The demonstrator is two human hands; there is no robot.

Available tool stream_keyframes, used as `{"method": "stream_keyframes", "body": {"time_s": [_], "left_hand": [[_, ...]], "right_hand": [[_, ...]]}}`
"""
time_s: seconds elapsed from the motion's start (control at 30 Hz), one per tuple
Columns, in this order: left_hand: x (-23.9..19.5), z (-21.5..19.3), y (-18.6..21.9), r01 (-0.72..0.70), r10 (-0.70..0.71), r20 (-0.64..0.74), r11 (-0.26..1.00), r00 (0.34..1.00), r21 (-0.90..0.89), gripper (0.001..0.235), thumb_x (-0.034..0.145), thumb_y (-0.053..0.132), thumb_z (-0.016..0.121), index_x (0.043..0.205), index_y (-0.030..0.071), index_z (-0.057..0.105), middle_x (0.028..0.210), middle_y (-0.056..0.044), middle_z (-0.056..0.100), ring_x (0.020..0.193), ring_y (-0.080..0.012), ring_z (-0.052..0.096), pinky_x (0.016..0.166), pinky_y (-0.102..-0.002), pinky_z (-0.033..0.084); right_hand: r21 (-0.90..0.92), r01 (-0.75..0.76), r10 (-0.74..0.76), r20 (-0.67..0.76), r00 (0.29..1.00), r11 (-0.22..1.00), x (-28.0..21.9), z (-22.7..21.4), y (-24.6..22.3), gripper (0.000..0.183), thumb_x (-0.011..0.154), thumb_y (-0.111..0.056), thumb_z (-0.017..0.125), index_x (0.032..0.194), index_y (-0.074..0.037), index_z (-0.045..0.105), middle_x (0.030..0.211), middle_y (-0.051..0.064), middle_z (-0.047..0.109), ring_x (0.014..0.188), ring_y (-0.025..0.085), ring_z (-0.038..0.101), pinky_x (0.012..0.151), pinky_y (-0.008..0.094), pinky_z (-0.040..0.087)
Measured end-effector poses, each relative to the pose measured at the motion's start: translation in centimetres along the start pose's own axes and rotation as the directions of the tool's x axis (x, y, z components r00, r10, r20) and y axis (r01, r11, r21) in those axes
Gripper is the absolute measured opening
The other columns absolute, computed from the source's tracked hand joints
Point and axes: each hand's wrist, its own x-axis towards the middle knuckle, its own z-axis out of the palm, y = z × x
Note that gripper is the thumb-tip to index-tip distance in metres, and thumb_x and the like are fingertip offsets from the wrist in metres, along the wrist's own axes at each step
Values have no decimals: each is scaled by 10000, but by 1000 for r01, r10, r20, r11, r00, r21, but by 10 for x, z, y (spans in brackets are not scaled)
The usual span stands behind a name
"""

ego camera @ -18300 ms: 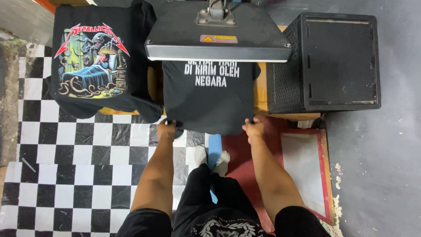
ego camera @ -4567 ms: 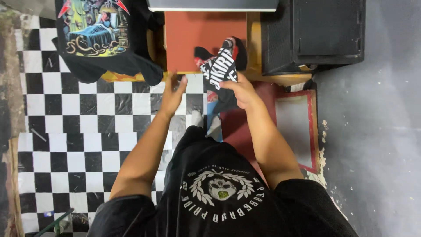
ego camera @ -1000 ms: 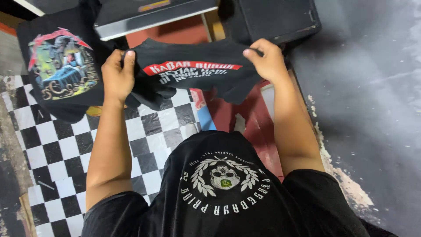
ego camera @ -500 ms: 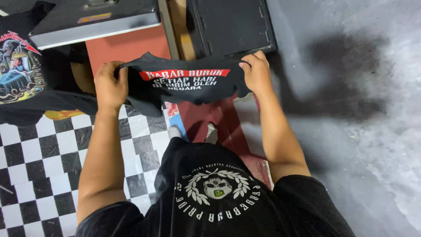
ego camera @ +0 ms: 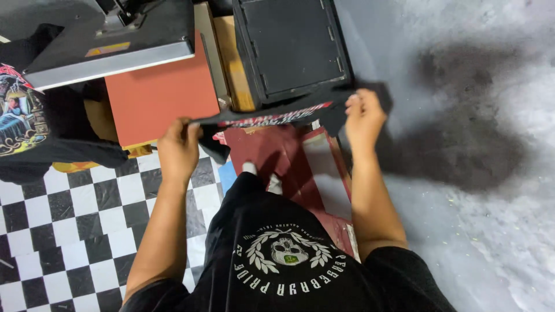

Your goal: The person is using a heat press machine to print designs on black t-shirts and then inspects them.

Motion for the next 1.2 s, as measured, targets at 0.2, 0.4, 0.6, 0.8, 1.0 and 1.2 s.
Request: {"method": "stream_keyframes", "body": {"time_s": [0.2,0.4,0.6,0.8,1.0,1.2], "left_hand": [[74,38,47,-176,145,-218,976,965,-129,128,1022,74,741,1061,-19,663,857,-89,718,753,-106,664,701,-254,542],[220,103,42,-176,116,-328,971,938,-159,134,981,117,763,1029,12,694,772,-66,732,692,-110,682,666,-278,550],[389,205,-17,-397,321,-355,902,878,-168,371,1031,56,643,1398,64,586,1144,-149,776,1026,-258,798,939,-334,610],[328,254,-66,-193,198,204,980,959,-43,987,892,103,726,1653,169,103,1570,-292,425,1473,-443,393,1181,-490,374],[204,278,-140,140,-197,307,970,931,196,867,974,410,663,1626,210,128,1670,-309,102,1514,-476,176,1161,-549,255],[149,281,-163,171,-131,417,983,900,-60,876,1002,360,593,1655,138,54,1630,-277,325,1516,-423,326,1218,-469,300]], "right_hand": [[132,31,-7,-183,983,991,103,7,-50,128,1065,-73,629,1160,-8,684,884,18,663,726,66,624,607,231,575],[-169,276,-310,-222,925,946,251,58,-9,85,1074,-103,708,1114,-29,720,810,47,728,685,91,678,665,297,574],[-112,256,-263,-57,963,960,412,170,58,232,1074,-52,596,1303,-58,637,996,79,780,949,171,782,903,305,609],[-327,-71,223,457,861,942,314,240,121,842,883,-61,698,1615,-61,282,1562,183,505,1444,313,510,1172,386,420],[-623,102,273,476,836,775,172,229,135,699,958,-369,658,1555,-143,373,1666,268,197,1529,451,203,1142,673,219],[-726,75,351,417,838,683,143,202,159,676,1002,-470,546,1575,-169,354,1663,251,196,1523,434,209,1144,698,199]]}}
